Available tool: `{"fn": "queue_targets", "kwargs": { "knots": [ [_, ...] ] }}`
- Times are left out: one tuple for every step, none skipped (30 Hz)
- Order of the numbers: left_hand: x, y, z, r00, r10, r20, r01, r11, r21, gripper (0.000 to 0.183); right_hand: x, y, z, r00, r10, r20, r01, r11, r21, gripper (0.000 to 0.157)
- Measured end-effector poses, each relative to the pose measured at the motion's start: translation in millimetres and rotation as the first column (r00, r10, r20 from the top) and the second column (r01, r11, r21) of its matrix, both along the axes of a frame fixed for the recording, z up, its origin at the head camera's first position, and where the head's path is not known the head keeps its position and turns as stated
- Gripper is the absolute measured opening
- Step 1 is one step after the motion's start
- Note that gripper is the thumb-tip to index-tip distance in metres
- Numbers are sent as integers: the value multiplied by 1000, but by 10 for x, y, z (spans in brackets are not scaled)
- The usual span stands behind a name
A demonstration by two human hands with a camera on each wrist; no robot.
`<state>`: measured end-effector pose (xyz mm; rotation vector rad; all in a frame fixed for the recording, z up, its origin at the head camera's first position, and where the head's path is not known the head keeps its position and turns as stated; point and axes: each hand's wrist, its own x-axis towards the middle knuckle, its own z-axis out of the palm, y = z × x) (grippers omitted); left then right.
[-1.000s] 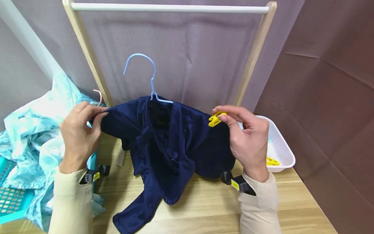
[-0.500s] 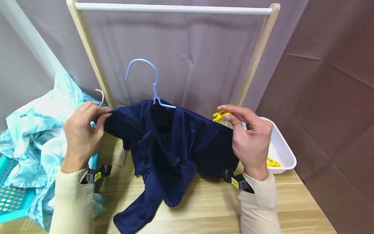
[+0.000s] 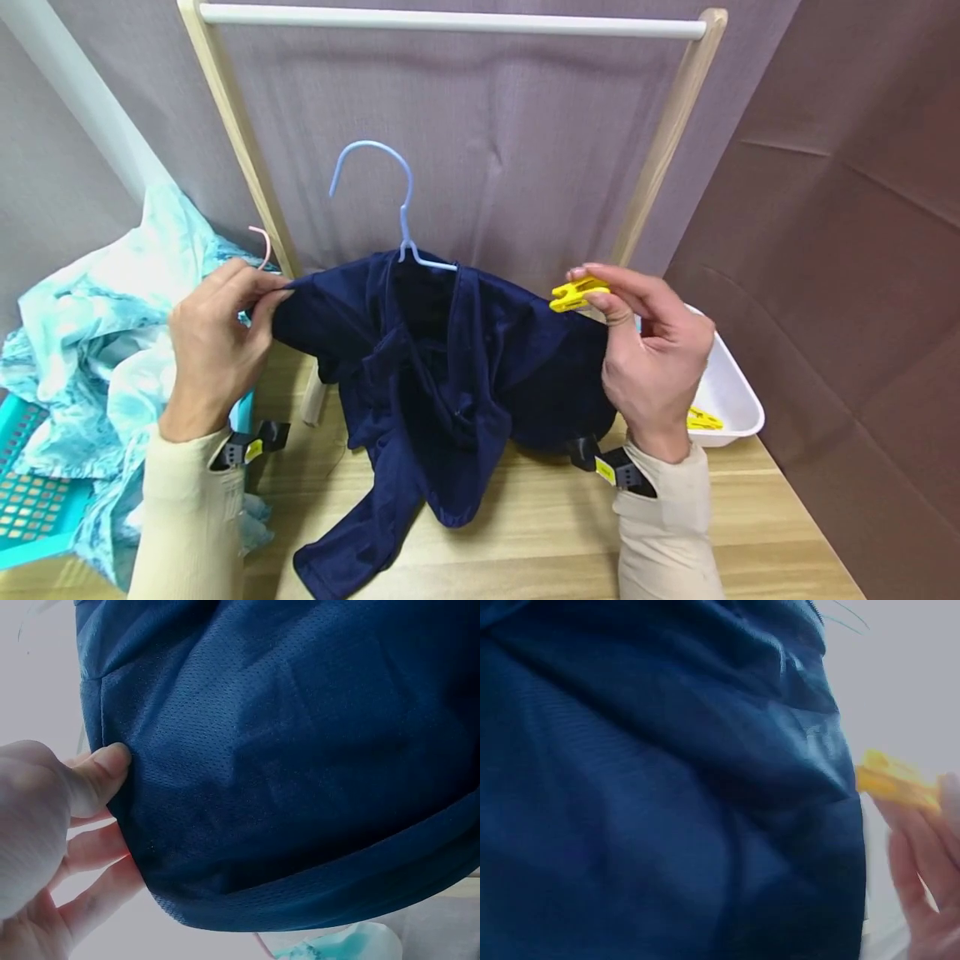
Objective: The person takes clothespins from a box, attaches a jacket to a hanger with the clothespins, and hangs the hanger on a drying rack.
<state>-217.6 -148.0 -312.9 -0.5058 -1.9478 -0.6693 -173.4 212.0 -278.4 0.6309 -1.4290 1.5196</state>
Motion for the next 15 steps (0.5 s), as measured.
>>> {"fn": "queue_targets", "kwargs": {
  "knots": [
    [1, -3, 2, 1000, 4, -1, -4, 1000, -1, 6, 3, 8, -14, 999, -15, 40, 12, 997, 73, 17],
    [1, -6, 2, 1000, 9, -2, -9, 1000, -1, 6, 3, 17, -29, 996, -37, 81, 24, 988, 152, 18],
    [2, -10, 2, 1000, 12, -1, -12, 1000, -2, 7, 0, 28, -46, 991, -71, 116, 42, 971, 234, 21],
    [3, -14, 3, 1000, 16, 0, -16, 1000, -2, 7, -5, 40, -61, 984, -109, 142, 61, 950, 306, 25],
    [3, -19, 3, 1000, 21, 1, -21, 1000, -3, 7, -9, 57, -73, 975, -152, 161, 82, 925, 372, 29],
    [3, -23, 2, 1000, 24, 4, -24, 1000, -4, 8, -17, 74, -83, 969, -173, 179, 86, 906, 414, 35],
    [2, -24, 0, 1000, 27, 10, -27, 1000, -8, 8, -26, 93, -96, 964, -186, 192, 86, 896, 436, 41],
    [2, -24, -1, 999, 28, 16, -28, 1000, -11, 9, -33, 114, -106, 959, -197, 205, 83, 884, 461, 48],
    [2, -23, -2, 999, 30, 21, -30, 999, -14, 8, -38, 134, -112, 953, -211, 218, 81, 870, 486, 56],
    [2, -19, -2, 999, 32, 24, -32, 999, -15, 8, -41, 154, -116, 947, -221, 234, 76, 859, 506, 61],
    [1, -14, -2, 999, 32, 24, -32, 999, -16, 7, -46, 174, -120, 941, -233, 244, 74, 849, 523, 65],
    [1, -7, -2, 999, 32, 24, -32, 999, -17, 6, -51, 190, -121, 935, -245, 256, 72, 839, 540, 65],
    [1, 1, -1, 999, 32, 20, -31, 999, -20, 5, -55, 203, -122, 927, -264, 266, 76, 827, 557, 62],
    [-1, 11, -1, 999, 28, 15, -28, 999, -19, 3, -55, 217, -123, 921, -276, 276, 75, 818, 570, 58],
    [-3, 20, -1, 1000, 23, 11, -23, 1000, -17, 2, -54, 230, -124, 914, -294, 280, 82, 809, 582, 50]
  ]
}}
